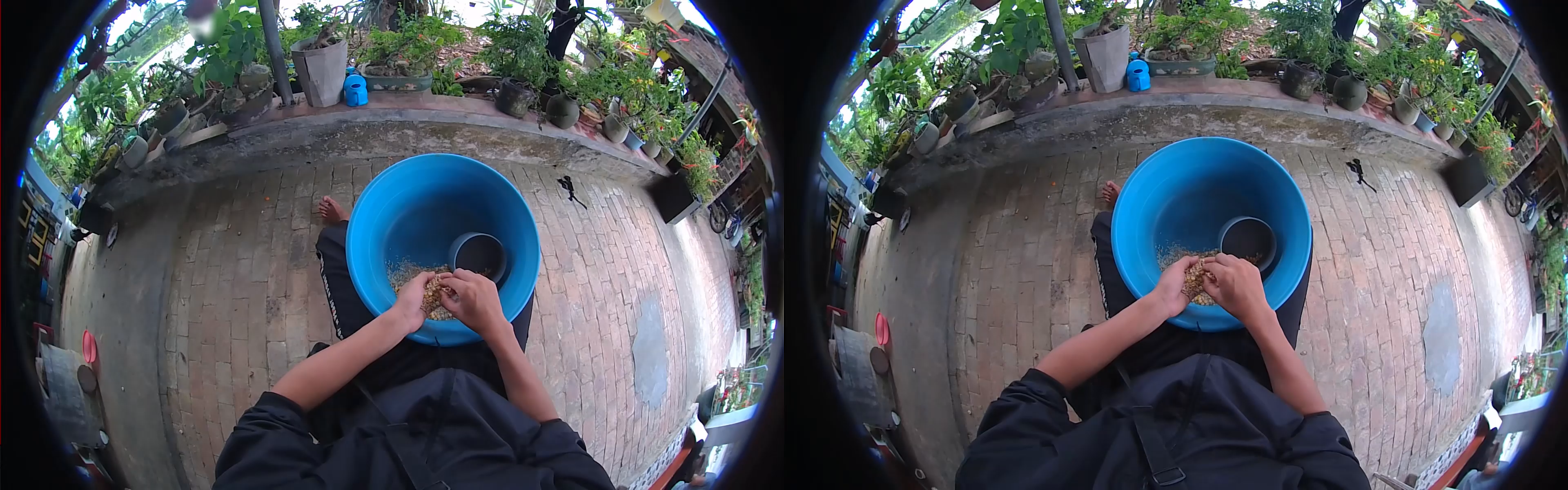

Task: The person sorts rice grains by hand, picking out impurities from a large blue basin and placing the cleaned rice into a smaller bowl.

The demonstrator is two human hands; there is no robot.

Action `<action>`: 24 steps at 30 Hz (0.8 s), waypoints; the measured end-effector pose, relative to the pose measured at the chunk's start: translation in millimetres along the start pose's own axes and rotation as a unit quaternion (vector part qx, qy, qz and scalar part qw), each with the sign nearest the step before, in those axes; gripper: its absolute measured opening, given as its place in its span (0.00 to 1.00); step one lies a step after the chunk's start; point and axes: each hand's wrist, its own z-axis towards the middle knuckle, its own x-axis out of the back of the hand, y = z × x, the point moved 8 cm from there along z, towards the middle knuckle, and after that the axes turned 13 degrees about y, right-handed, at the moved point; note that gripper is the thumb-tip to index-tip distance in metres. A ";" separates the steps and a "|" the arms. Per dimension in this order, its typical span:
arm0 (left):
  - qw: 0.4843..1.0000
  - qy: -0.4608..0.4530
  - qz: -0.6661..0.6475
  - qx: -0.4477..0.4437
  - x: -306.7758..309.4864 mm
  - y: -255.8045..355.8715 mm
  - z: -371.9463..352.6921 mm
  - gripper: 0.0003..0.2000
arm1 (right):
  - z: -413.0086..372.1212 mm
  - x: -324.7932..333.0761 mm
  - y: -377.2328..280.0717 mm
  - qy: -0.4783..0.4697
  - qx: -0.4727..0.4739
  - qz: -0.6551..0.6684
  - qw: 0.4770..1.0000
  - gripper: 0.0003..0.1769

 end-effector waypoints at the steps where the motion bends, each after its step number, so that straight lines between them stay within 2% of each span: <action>1: 1.000 -0.001 -0.002 0.000 -0.1 0.0 0.1 0.14 | -0.2 0.4 -0.1 0.000 0.000 0.000 1.000 0.10; 7: 1.000 -0.001 -0.009 0.007 -4.5 1.6 -5.2 0.15 | 1.5 10.5 2.6 0.019 -0.038 0.058 0.997 0.08; 13: 0.999 -0.027 -0.021 0.008 -8.5 2.8 -4.8 0.18 | -1.9 22.7 34.2 0.027 -0.152 0.135 0.979 0.04; 17: 0.999 -0.040 -0.025 0.016 -10.0 1.9 -2.8 0.18 | -3.9 24.9 38.6 0.028 -0.161 0.141 0.976 0.04; 20: 1.000 -0.017 -0.010 0.003 -4.5 1.1 0.6 0.18 | -4.7 18.7 31.6 -0.009 -0.157 0.124 0.980 0.05; 24: 0.999 -0.029 -0.006 0.012 -6.7 0.1 -2.3 0.18 | -3.0 11.4 21.2 -0.025 -0.073 0.044 0.996 0.07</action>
